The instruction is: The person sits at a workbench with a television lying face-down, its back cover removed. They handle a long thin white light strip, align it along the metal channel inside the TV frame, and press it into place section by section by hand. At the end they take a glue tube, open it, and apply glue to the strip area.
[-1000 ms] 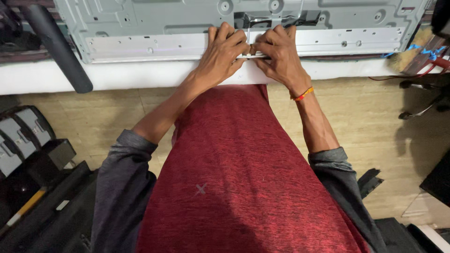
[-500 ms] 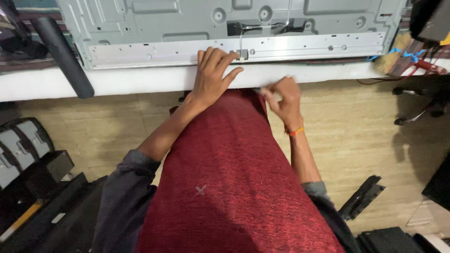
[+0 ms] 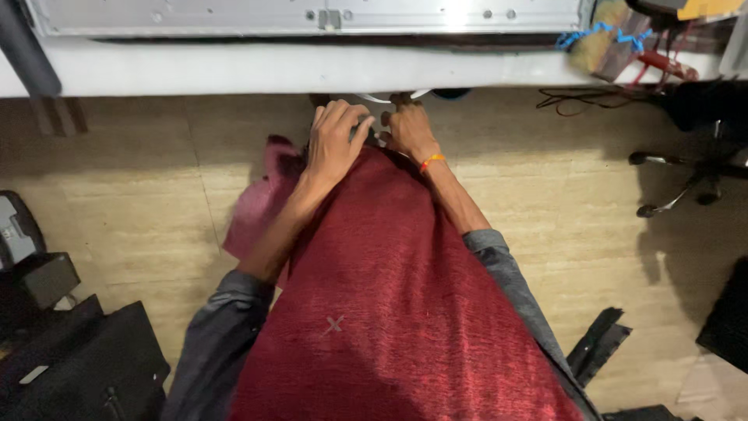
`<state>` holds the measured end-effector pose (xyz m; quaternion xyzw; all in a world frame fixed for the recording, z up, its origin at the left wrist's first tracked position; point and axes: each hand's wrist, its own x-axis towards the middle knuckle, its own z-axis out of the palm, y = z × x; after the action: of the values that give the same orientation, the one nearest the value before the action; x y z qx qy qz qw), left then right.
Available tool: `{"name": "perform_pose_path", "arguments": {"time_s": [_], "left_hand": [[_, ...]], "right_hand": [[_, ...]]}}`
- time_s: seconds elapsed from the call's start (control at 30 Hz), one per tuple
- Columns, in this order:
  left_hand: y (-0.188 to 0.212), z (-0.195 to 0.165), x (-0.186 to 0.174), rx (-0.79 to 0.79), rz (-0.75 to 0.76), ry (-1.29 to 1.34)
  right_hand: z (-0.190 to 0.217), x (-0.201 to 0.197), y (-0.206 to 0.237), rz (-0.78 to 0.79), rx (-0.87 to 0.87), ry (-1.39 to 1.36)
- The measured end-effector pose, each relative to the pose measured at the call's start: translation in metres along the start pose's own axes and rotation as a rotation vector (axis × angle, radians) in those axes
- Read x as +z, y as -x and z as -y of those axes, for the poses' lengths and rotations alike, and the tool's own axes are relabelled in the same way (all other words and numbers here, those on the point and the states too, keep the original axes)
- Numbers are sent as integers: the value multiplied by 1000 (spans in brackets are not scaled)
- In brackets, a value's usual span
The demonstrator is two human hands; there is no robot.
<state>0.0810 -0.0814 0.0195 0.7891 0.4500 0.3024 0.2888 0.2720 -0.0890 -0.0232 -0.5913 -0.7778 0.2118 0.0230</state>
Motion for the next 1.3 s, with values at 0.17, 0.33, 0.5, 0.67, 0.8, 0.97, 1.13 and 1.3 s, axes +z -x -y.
{"name": "perform_pose_path", "arguments": {"time_s": [0.17, 0.33, 0.5, 0.67, 0.8, 0.97, 1.13, 1.3], "left_hand": [[29, -10, 39, -92, -36, -198], [66, -9, 62, 9, -52, -316], [108, -9, 72, -59, 38, -400], [149, -13, 74, -107, 22, -353], [187, -23, 78, -184, 84, -321], [213, -33, 83, -207, 54, -311], [226, -39, 86, -278, 19, -247], [237, -41, 90, -331, 16, -222]], "right_hand": [[1, 3, 43, 41, -15, -48], [-8, 13, 104, -88, -60, -336], [-10, 19, 140, -432, -61, -180], [-17, 41, 165, -293, -84, -171], [-19, 59, 179, -138, -72, -246], [3, 52, 145, 34, 50, -404], [40, 45, 50, -48, -108, -440], [65, 44, -3, -151, -23, -503]]}}
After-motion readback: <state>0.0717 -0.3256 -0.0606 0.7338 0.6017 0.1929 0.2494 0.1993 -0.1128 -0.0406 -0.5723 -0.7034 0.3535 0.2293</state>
